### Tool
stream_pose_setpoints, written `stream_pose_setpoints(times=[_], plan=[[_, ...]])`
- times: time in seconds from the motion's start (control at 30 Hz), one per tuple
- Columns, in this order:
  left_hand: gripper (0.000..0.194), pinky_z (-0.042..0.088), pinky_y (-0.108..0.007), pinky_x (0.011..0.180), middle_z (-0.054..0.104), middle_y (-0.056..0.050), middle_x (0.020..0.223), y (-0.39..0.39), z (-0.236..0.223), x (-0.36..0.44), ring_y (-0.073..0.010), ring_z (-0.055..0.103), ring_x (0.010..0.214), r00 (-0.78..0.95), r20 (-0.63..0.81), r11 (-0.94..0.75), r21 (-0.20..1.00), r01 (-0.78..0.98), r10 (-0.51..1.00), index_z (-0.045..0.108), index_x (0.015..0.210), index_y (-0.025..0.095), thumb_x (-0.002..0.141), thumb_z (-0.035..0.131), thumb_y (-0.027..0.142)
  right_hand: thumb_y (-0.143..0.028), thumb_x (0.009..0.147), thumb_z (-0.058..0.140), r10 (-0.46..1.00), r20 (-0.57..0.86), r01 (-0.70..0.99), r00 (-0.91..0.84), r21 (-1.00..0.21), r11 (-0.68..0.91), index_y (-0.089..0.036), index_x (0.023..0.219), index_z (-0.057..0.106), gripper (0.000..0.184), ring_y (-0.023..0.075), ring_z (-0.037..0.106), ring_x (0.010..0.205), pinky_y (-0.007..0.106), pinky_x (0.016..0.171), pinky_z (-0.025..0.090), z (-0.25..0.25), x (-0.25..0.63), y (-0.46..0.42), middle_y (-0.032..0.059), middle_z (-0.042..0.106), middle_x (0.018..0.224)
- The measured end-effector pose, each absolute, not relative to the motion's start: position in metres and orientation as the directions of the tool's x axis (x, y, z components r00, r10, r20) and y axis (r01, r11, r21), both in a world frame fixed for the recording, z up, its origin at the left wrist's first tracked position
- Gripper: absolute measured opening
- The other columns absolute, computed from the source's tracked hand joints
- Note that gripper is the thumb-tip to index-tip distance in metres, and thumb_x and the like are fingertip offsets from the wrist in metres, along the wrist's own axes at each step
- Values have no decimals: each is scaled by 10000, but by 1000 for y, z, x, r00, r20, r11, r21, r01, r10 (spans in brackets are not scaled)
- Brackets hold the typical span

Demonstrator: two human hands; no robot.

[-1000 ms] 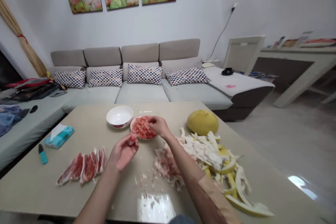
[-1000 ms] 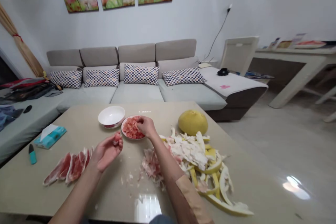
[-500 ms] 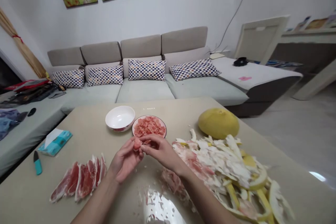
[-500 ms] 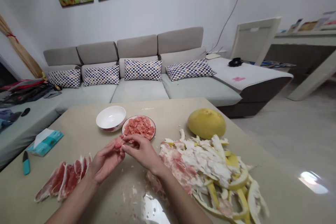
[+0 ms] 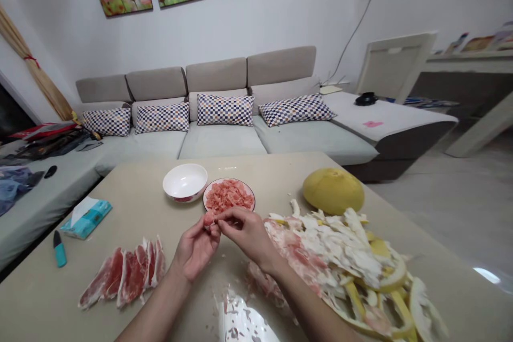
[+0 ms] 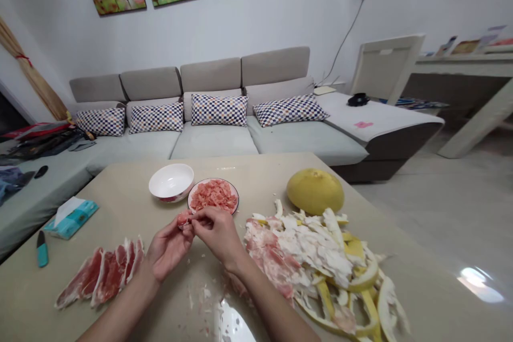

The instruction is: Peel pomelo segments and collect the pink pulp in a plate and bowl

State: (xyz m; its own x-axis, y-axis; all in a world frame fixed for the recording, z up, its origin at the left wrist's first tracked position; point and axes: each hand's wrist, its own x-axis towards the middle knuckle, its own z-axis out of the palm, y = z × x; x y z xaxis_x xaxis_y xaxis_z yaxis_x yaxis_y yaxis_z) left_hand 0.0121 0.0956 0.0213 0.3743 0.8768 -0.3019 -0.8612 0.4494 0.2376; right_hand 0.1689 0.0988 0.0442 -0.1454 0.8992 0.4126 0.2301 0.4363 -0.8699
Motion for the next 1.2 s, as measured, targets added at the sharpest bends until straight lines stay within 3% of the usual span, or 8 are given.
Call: stream_pose_setpoints(times=[0.13,0.33,0.53,0.7,0.8,1.07,1.2], plan=[[264,555,-223,666,608,-128,925,95,24,12,-117,595,705,397,-249,450,209,-868,883,574,1092,71,969,349,134,-247,784,635,939,335,188,-78,-920,344,-184,786,706,95,170,680,657,271,628,554,40,175,119,31,732,741],[277,550,-268,734,613,-124,962,97,15,10,-147,611,771,385,-230,441,299,-846,894,572,1147,110,922,413,87,-186,765,605,907,422,240,4,-880,409,-197,943,721,213,244,646,1040,418,931,516,15,186,159,95,705,1082],[211,529,-256,729,608,-85,833,98,10,11,-143,603,745,415,-204,462,334,-822,887,615,1052,91,881,493,77,-265,850,618,869,419,173,-263,-866,470,-224,1073,709,244,191,698,914,318,811,571,15,184,131,70,716,1075],[131,514,-247,700,603,-80,804,99,10,15,-146,600,749,392,-214,446,378,-811,895,627,890,77,878,497,72,-172,858,601,780,565,384,-269,-680,625,-222,1013,718,201,201,666,936,326,828,526,22,177,117,67,713,994],[137,503,-234,675,593,-75,795,100,9,17,-137,588,731,387,-216,442,387,-809,897,625,892,75,871,492,52,-135,856,571,753,587,450,-297,-610,653,-214,956,709,188,195,662,886,312,785,515,22,175,116,69,706,972],[111,469,-220,631,551,-67,810,99,12,15,-121,536,707,392,-210,444,385,-809,896,611,859,86,869,505,57,-137,867,542,814,490,411,-312,-703,580,-190,823,664,140,154,617,712,252,671,464,29,179,118,28,690,783],[151,469,-219,638,525,-45,774,99,10,17,-113,517,690,368,-202,419,404,-813,908,604,789,98,905,529,159,-101,799,554,824,474,451,-310,-690,567,-180,729,629,130,133,572,637,223,604,418,28,175,116,8,648,705]])
